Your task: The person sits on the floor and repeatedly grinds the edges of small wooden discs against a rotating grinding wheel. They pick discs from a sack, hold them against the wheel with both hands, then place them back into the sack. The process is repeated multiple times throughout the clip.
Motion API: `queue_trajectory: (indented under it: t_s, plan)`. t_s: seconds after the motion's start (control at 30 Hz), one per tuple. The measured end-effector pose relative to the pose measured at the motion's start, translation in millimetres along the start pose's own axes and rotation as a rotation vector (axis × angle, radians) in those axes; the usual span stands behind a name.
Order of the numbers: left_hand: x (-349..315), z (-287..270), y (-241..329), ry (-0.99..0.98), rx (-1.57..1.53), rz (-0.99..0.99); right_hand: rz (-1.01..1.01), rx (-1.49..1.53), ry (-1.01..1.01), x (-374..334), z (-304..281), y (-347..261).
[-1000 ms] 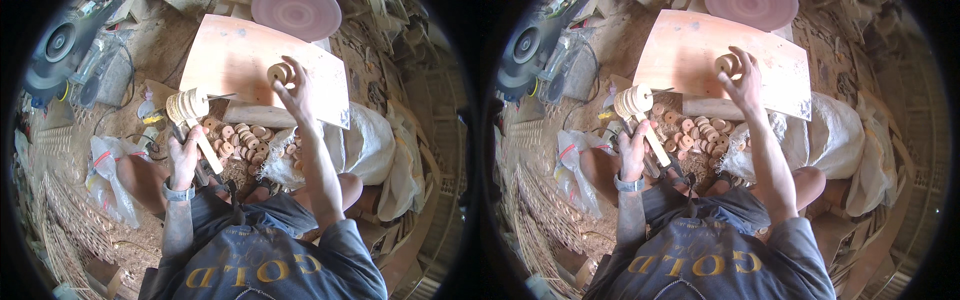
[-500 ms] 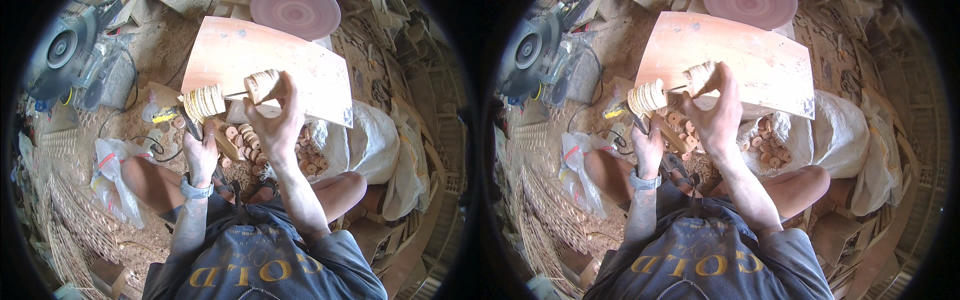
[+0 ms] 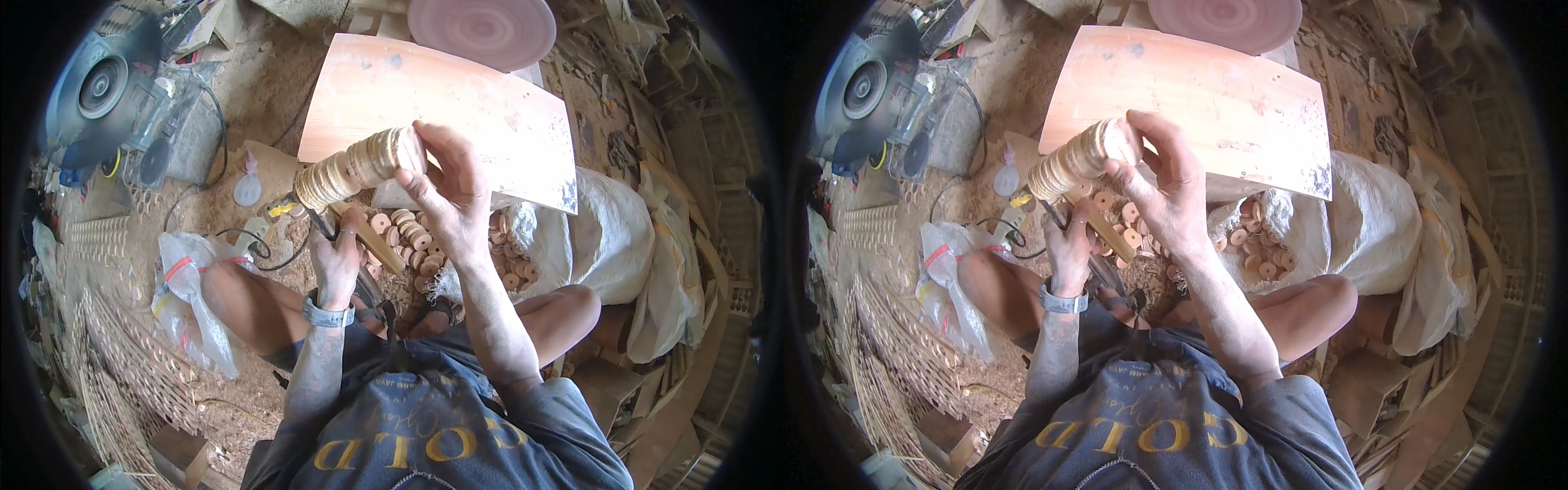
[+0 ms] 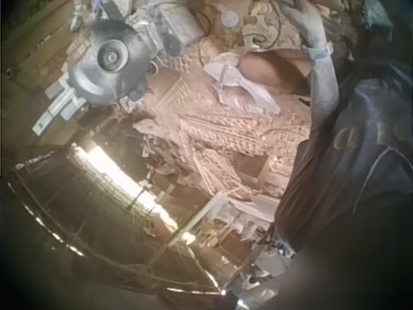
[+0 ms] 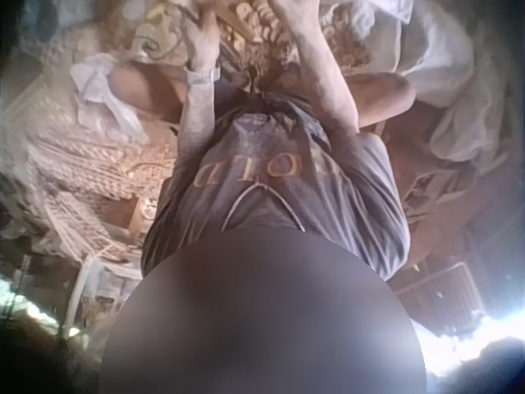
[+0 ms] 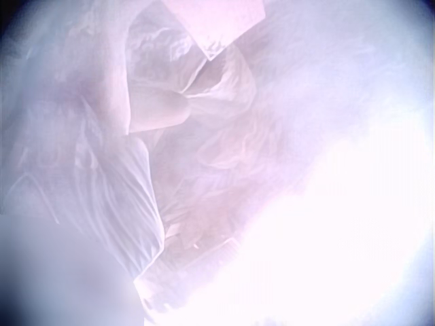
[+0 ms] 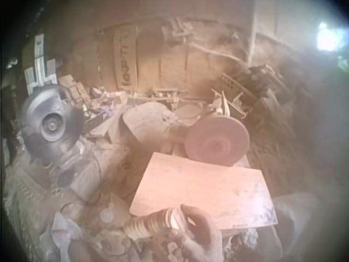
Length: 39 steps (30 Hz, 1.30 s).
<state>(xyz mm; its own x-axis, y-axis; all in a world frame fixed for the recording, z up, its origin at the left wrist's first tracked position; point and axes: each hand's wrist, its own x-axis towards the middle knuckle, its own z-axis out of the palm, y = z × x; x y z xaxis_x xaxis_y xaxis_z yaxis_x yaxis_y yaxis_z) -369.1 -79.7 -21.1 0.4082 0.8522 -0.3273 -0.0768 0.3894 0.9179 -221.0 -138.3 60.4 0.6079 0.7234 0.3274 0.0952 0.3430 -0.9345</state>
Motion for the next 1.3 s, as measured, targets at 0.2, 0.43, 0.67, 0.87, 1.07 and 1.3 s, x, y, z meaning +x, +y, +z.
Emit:
queue_trajectory:
  t_s: [0.2,0.43,0.67,0.87,1.07,1.3]
  plan:
    - [-4.5,-4.5,-1.6,-0.130,-0.053,-0.096,-0.096,-0.092,-0.070,2.6,-2.9,1.5]
    - [-2.7,-13.6,8.0,-0.009,-0.156,-0.064,0.182,-0.431,-0.012,-32.9,-34.1,9.6]
    - [-4.5,1.5,20.8,-0.172,-0.276,-0.127,0.253,-0.349,0.001,-56.5,-22.1,22.6]
    - [-5.7,0.1,6.8,-0.247,-0.141,-0.120,-0.102,-0.163,0.130,-34.5,-14.2,6.2]
    - [-9.0,-3.2,-11.3,-0.134,0.062,-0.106,0.248,-0.282,-0.064,-14.1,-14.3,-9.5]
    - [-9.7,-9.8,-9.5,-0.099,0.119,-0.061,0.540,-0.431,0.092,-12.3,-18.1,-4.0]
